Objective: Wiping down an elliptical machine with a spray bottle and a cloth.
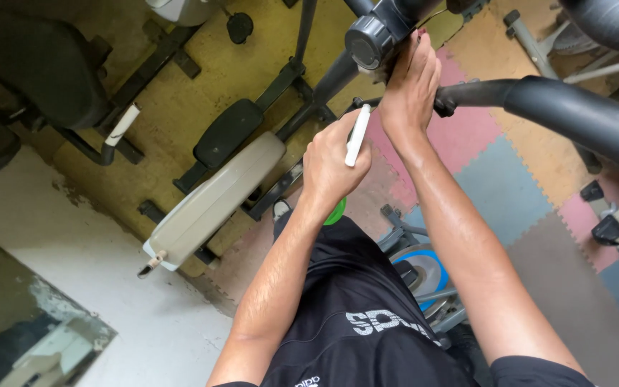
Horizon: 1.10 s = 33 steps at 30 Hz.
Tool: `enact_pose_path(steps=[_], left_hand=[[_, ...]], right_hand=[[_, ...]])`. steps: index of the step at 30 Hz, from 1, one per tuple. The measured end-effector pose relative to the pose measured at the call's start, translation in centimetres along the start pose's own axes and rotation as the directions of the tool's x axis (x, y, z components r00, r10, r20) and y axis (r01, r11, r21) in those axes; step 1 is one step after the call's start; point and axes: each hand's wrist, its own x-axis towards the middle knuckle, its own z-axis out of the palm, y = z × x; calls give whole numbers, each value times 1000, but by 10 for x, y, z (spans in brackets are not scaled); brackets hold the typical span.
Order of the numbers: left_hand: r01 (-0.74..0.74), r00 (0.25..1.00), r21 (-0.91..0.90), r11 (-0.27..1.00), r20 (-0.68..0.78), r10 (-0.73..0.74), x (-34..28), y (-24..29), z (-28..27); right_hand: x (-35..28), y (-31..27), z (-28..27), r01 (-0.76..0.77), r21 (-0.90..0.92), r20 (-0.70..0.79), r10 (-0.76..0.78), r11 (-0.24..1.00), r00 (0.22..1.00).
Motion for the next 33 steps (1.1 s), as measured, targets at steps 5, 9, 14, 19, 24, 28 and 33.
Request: enact_pose_path(steps=[5,9,14,19,24,28,33], left_hand=[[-26,998,-48,999,61,29,3,-25,-5],[-27,990,-14,1000,141,29,3,-45,-9],[-51,962,-42,998,265,61,8,-82,8],[-59,929,-10,998,366,59,28,-123,49],[-110,928,-60,992,350,124,47,-156,94],[-85,947,-111,990,300,115,58,-187,130],[-59,956,-104,993,282,86,67,-230,168]], right_hand=[[-21,14,-9,222,-344,70,-211,912,975],[-53,51,-12,575,-648,315,-512,499,799],[-71,63,-1,571,-752,426,-417,330,802],[-48,26,11,678,-723,643,-227,132,731],[-48,50,64,656,-754,649,-201,-40,734],[-49,64,108,596,-803,586,-160,17,794],[-67,105,191,582,-812,576,-187,-27,796]])
